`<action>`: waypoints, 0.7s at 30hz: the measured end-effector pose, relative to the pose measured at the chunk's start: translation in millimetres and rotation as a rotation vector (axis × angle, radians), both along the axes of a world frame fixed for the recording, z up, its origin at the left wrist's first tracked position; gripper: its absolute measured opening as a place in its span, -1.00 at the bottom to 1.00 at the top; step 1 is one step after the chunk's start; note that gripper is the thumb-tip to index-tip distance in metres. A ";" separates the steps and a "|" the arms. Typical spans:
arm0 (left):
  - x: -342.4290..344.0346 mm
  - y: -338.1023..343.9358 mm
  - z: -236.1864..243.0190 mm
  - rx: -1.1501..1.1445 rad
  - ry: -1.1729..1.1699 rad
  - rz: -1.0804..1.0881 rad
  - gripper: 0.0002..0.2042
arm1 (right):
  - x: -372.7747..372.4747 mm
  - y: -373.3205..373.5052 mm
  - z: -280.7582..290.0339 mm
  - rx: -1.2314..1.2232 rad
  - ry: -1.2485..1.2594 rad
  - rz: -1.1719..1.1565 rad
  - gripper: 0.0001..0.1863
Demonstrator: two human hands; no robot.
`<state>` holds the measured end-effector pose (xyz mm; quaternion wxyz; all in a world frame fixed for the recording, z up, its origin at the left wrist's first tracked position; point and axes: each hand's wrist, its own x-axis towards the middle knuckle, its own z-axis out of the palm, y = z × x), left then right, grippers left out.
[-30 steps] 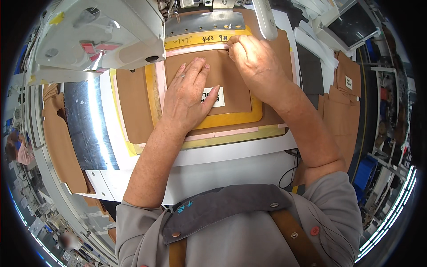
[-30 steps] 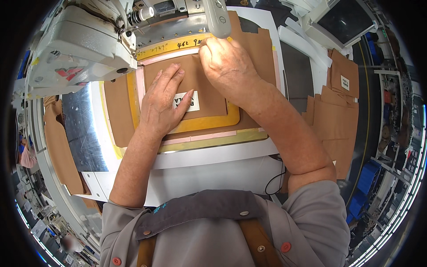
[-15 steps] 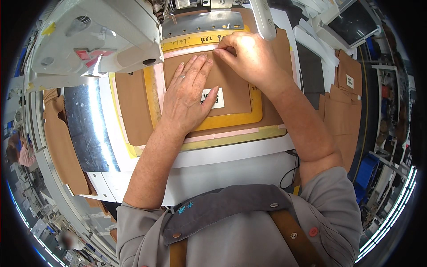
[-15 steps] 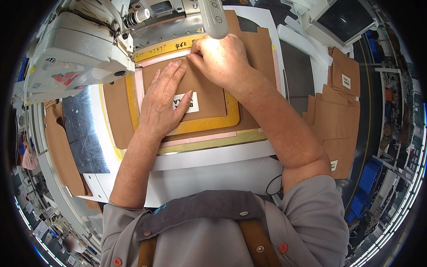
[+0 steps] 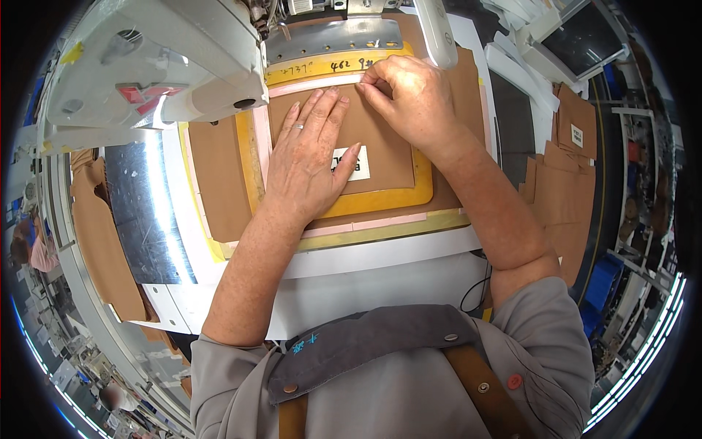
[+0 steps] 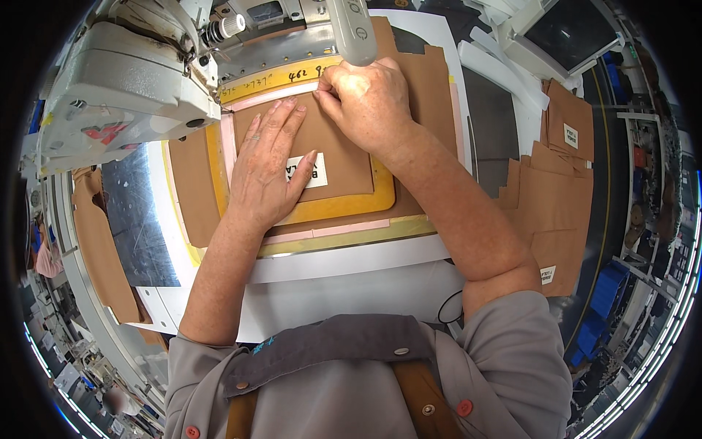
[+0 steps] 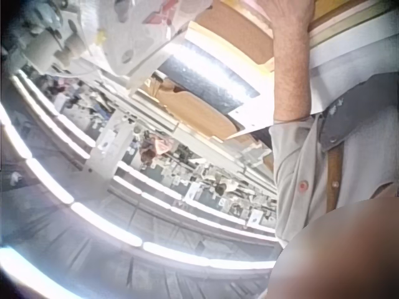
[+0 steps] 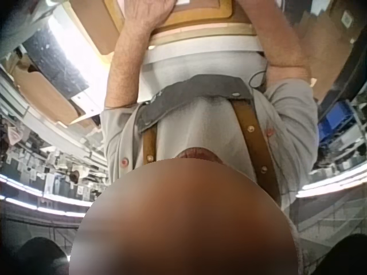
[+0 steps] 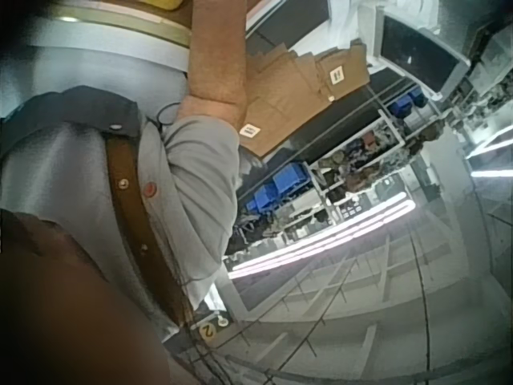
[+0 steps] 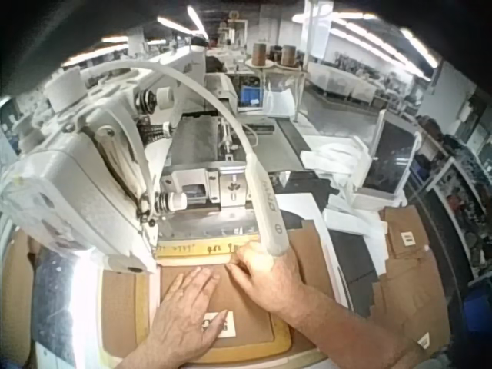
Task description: Sewing rectangular leather pockets onto larger leather panels using an industrial sewing machine.
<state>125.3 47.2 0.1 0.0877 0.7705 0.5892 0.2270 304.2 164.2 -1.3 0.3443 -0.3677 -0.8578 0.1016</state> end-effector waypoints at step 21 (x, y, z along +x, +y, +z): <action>8.4 -0.7 4.6 -0.045 0.176 0.030 -0.34 | 22.0 -3.7 22.0 -0.049 -0.138 -0.150 -0.88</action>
